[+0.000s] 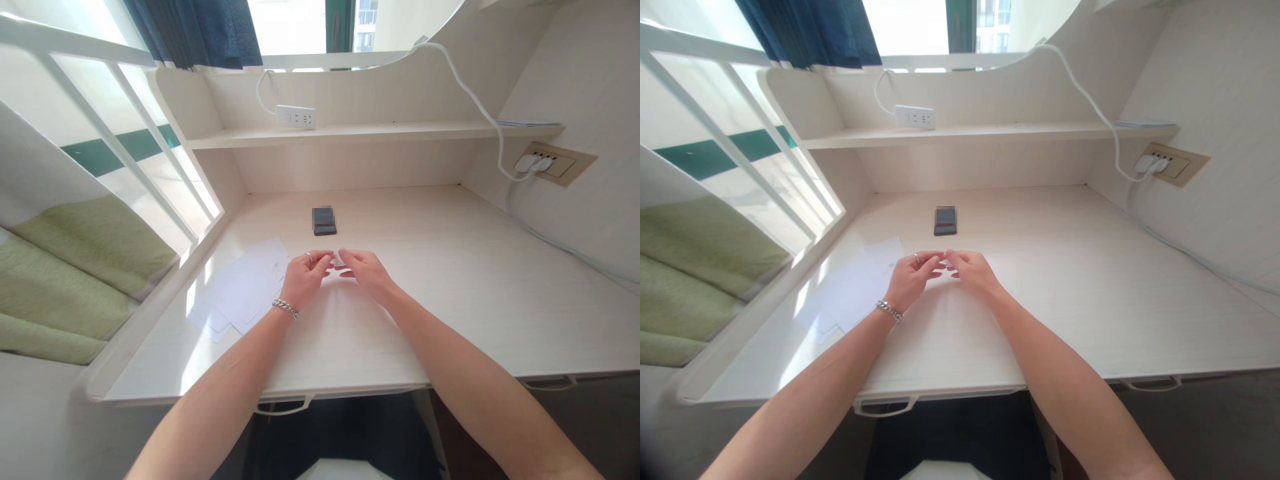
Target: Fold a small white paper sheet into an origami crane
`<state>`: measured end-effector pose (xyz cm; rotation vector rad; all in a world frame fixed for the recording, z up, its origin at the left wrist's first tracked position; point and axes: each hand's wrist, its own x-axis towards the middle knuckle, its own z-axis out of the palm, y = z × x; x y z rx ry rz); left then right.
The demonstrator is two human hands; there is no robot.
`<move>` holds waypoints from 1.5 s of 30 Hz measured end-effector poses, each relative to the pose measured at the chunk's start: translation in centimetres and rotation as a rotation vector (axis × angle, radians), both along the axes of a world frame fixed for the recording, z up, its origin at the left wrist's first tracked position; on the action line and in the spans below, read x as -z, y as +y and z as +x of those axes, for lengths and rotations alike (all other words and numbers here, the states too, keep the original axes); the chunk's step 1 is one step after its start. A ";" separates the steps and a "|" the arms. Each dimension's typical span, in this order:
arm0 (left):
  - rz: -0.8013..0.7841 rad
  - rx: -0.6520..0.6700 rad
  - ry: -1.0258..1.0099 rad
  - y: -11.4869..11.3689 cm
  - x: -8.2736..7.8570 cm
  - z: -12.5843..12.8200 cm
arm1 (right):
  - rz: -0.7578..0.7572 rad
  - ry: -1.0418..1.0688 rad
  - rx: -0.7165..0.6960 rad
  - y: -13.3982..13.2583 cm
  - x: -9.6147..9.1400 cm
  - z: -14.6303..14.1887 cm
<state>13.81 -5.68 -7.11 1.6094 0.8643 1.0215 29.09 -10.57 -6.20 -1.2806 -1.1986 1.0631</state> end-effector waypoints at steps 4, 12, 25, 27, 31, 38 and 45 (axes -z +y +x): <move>0.057 0.025 0.079 0.0 0.0 -0.1 | -0.015 0.066 0.003 -0.1 -0.2 0.3; 0.187 -0.272 0.204 0.8 -0.5 -0.8 | -0.080 0.062 0.032 -0.2 -0.5 0.2; 0.006 0.008 0.039 0.6 -0.1 -0.4 | -0.024 0.035 0.014 -0.2 -0.1 0.4; -0.017 0.022 0.034 0.6 -0.1 -0.4 | -0.002 0.052 0.032 -0.2 -0.1 0.4; -0.037 0.047 0.009 0.5 -0.3 -0.4 | -0.012 0.067 -0.001 -0.3 -0.3 0.3; -0.077 0.073 -0.027 0.3 -0.6 -0.4 | -0.006 0.113 0.002 -0.5 -0.5 0.3; -0.123 0.081 -0.090 0.0 -1.4 -0.2 | -0.014 0.196 0.014 -0.5 -0.6 0.3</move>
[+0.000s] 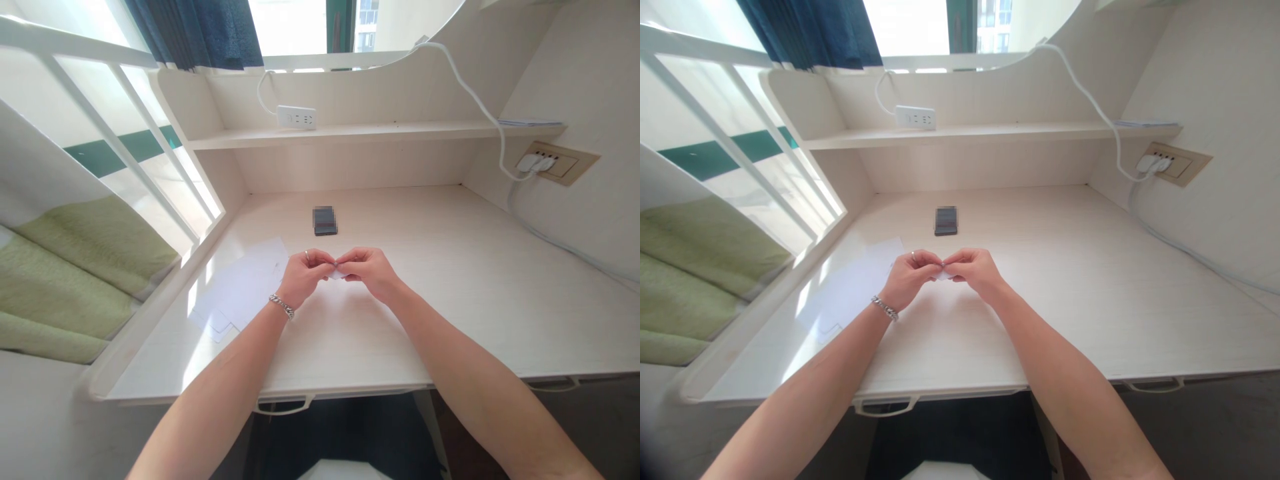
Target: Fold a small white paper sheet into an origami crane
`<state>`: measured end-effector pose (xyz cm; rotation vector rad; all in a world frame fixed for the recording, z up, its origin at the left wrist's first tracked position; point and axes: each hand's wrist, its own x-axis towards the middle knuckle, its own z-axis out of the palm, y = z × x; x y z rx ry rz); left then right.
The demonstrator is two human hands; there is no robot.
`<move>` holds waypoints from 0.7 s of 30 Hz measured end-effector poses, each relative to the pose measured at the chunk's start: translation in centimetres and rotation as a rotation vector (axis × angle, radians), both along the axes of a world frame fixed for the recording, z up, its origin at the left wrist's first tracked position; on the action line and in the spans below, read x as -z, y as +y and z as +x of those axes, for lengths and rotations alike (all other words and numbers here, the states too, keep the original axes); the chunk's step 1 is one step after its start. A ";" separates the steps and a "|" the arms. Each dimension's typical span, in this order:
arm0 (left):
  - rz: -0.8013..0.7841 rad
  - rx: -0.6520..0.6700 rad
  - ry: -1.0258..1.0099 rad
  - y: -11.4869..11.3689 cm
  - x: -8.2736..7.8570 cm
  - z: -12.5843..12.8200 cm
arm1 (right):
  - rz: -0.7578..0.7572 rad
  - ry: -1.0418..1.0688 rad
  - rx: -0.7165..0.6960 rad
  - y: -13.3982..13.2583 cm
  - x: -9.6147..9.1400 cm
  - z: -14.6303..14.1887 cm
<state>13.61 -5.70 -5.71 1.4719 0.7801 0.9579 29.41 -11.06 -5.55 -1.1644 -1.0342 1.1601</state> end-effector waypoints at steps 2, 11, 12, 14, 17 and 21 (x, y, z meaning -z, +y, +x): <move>0.016 -0.004 -0.001 -0.1 -0.1 0.0 | 0.012 0.013 -0.010 0.0 0.0 0.1; 0.184 -0.037 0.059 -0.1 0.8 -0.2 | 0.012 -0.016 -0.080 0.1 0.1 0.7; 0.202 -0.048 0.071 -0.1 0.9 -0.2 | 0.016 -0.039 -0.080 0.1 0.1 0.7; 0.227 -0.064 0.083 -0.1 0.9 -0.2 | 0.027 -0.082 -0.081 0.2 0.2 0.7; 0.223 -0.058 0.059 0.0 1.0 -0.2 | 0.064 -0.147 -0.055 0.3 0.5 0.6; 0.206 -0.040 0.010 0.4 1.3 -0.2 | 0.109 -0.194 0.003 0.4 0.5 0.5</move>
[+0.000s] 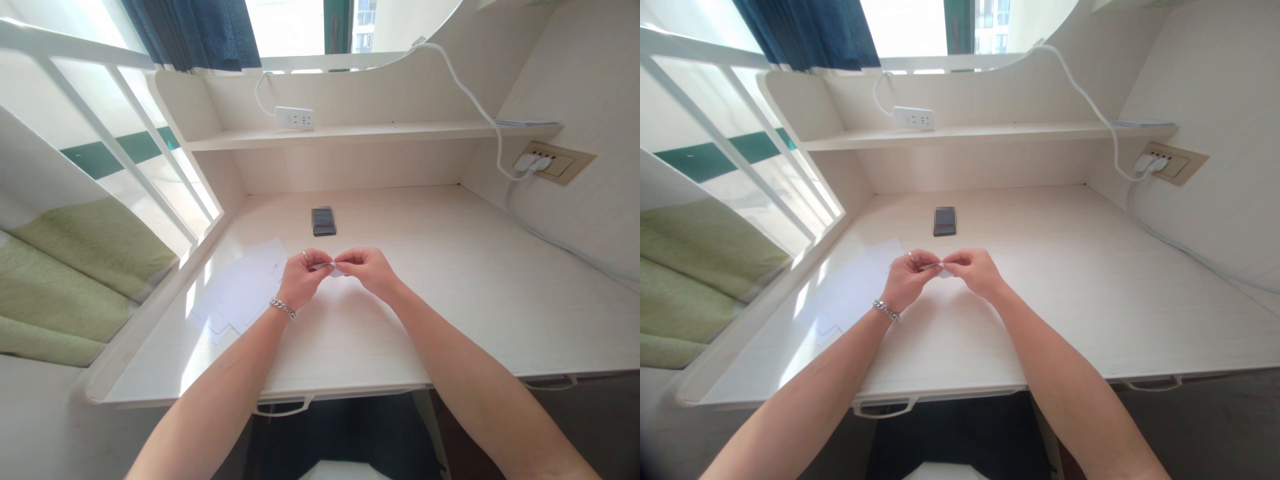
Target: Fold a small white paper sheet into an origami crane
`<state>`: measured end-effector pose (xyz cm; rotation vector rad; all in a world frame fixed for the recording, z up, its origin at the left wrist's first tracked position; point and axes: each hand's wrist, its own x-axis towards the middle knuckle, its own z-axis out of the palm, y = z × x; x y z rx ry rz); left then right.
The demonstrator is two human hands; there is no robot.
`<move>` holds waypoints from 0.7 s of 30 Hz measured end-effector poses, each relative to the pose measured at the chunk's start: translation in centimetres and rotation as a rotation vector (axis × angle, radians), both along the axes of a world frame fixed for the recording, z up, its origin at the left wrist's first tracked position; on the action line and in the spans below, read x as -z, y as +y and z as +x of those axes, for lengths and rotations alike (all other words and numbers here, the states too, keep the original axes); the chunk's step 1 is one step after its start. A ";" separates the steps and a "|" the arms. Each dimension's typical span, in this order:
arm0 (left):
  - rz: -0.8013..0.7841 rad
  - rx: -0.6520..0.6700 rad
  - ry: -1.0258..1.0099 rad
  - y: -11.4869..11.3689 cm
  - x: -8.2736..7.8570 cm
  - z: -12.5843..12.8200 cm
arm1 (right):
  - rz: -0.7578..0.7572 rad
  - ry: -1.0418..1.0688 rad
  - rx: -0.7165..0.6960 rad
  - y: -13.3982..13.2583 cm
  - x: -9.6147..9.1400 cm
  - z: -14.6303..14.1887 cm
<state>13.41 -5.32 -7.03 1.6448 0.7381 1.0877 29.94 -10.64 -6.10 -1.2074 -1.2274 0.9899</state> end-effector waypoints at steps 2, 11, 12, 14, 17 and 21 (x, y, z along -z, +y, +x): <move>-0.007 0.013 -0.022 0.2 0.1 0.0 | 0.010 -0.013 0.034 0.0 -0.1 -0.1; -0.077 0.021 -0.058 0.2 0.3 0.0 | 0.087 -0.106 0.070 -0.3 0.1 -0.4; -0.078 0.018 -0.063 0.2 0.3 0.1 | 0.088 -0.112 0.069 -0.2 0.2 -0.5; -0.079 0.014 -0.080 0.3 0.4 0.2 | 0.076 -0.125 0.072 -0.2 0.2 -0.5; -0.068 0.006 -0.095 0.6 0.7 0.2 | 0.050 -0.168 0.072 -0.1 0.3 -0.4; -0.042 -0.027 -0.091 0.7 0.9 0.3 | 0.043 -0.208 0.075 -0.1 0.3 -0.4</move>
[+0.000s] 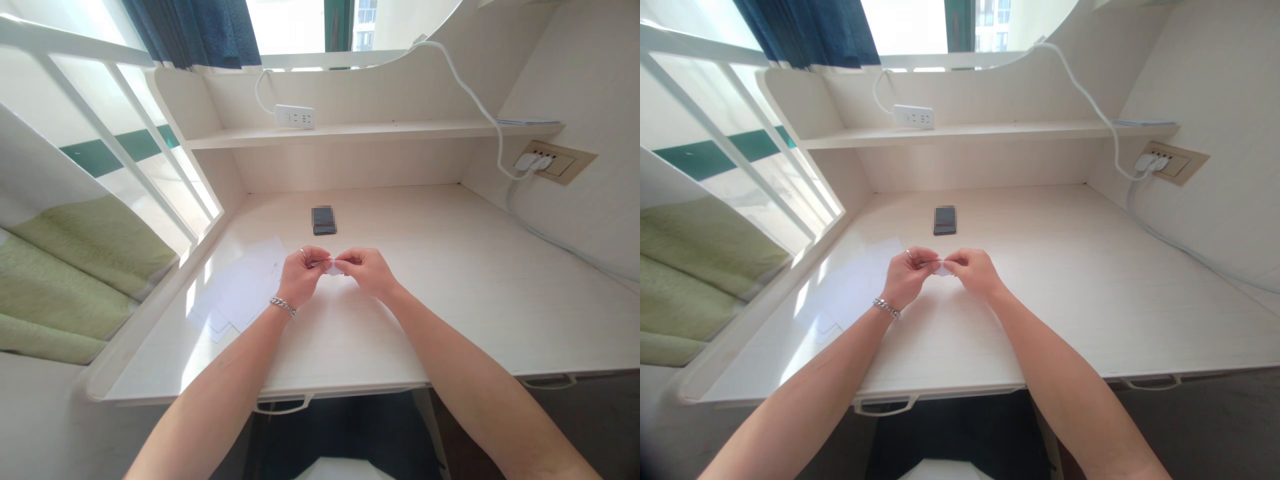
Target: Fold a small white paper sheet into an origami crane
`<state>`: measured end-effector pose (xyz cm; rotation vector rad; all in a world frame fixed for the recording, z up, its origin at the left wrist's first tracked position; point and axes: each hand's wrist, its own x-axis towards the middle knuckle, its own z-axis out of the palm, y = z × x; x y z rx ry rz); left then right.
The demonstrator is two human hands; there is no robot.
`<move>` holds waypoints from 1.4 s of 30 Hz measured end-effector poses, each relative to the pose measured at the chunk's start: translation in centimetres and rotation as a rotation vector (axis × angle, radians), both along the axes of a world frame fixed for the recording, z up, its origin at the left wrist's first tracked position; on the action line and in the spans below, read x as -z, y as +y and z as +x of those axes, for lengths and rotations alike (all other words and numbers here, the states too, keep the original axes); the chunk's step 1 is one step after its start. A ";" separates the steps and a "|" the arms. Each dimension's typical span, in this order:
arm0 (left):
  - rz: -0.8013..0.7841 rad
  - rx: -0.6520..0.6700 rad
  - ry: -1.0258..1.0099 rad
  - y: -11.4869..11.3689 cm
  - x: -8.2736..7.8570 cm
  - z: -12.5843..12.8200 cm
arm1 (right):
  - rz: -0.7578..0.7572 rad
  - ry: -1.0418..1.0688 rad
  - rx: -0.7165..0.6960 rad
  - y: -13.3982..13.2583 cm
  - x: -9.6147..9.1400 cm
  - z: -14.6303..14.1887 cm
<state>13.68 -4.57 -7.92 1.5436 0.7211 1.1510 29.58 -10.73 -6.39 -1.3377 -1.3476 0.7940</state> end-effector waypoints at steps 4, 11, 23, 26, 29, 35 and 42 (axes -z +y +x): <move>0.009 -0.017 -0.009 -0.2 -0.2 0.2 | 0.001 0.016 0.031 -0.1 -0.2 -0.2; -0.008 0.009 -0.018 -0.6 -1.0 0.2 | -0.006 0.060 0.008 0.0 -0.4 -0.2; 0.021 0.039 0.080 -0.3 -0.3 -0.1 | -0.084 0.157 -0.027 0.0 -0.5 -0.1; 0.008 0.003 0.026 0.0 -0.1 0.0 | -0.110 0.200 -0.037 -0.2 -0.9 -0.3; 0.007 -0.034 0.017 0.0 -0.1 0.0 | -0.144 0.241 -0.051 -0.3 -1.2 -0.4; 0.044 -0.071 0.065 -0.2 -0.4 -0.1 | -0.182 0.309 -0.083 -0.1 -1.1 0.0; 0.045 -0.068 0.049 -0.3 -0.6 0.0 | -0.034 0.081 -0.025 0.2 0.1 0.0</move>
